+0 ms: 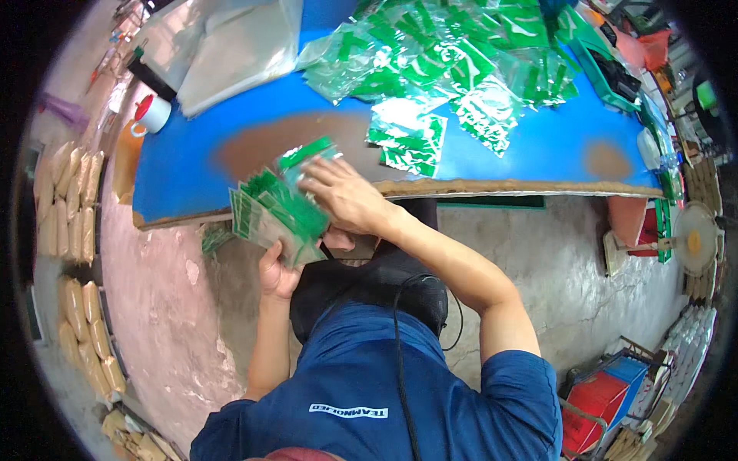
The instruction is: Organizing, stacking, and placing green plastic sleeves into larger clear bags.
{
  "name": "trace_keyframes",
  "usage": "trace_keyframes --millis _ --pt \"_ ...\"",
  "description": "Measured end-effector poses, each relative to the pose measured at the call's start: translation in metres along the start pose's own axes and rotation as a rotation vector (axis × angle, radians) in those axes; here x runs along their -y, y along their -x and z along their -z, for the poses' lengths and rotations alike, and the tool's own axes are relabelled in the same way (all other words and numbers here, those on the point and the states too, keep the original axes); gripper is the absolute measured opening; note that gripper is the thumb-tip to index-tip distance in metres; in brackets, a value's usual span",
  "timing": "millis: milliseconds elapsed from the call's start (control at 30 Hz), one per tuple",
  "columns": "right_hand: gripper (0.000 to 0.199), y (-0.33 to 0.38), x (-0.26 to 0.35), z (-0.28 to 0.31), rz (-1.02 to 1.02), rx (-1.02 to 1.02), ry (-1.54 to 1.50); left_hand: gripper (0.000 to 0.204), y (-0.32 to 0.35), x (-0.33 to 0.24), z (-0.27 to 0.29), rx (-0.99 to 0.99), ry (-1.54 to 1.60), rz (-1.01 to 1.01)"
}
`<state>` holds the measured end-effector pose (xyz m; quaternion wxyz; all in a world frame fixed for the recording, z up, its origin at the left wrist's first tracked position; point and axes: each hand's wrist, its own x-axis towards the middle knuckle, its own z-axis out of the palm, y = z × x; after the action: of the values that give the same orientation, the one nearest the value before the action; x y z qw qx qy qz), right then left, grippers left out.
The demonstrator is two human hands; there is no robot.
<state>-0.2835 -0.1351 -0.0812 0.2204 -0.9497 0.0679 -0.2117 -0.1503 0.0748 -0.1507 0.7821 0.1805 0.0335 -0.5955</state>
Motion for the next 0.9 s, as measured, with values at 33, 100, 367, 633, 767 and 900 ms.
trace_keyframes --millis 33,100,367,633,767,900 --pt "0.04 -0.008 0.0 0.001 0.042 0.04 -0.183 0.055 0.0 0.0 -0.005 -0.045 -0.038 -0.029" --pt "0.039 -0.009 0.0 0.014 -0.065 -0.007 -0.304 0.058 0.0 0.002 -0.014 -0.085 -0.076 -0.053" --pt "0.061 0.001 -0.028 0.029 -0.342 -0.055 0.291 0.065 0.018 -0.011 -0.007 -0.051 -0.111 -0.078" --pt "0.043 0.009 0.007 0.034 -0.008 0.073 0.128 0.065 0.026 -0.04 0.026 -0.05 -0.157 -0.062" --pt "0.051 0.003 0.02 0.021 -0.075 -0.043 0.142 0.059 0.023 -0.047 0.021 -0.01 -0.149 -0.017" --pt "0.05 0.005 0.009 0.004 0.125 0.006 0.081 0.059 0.026 -0.048 0.002 0.043 -0.169 -0.023"
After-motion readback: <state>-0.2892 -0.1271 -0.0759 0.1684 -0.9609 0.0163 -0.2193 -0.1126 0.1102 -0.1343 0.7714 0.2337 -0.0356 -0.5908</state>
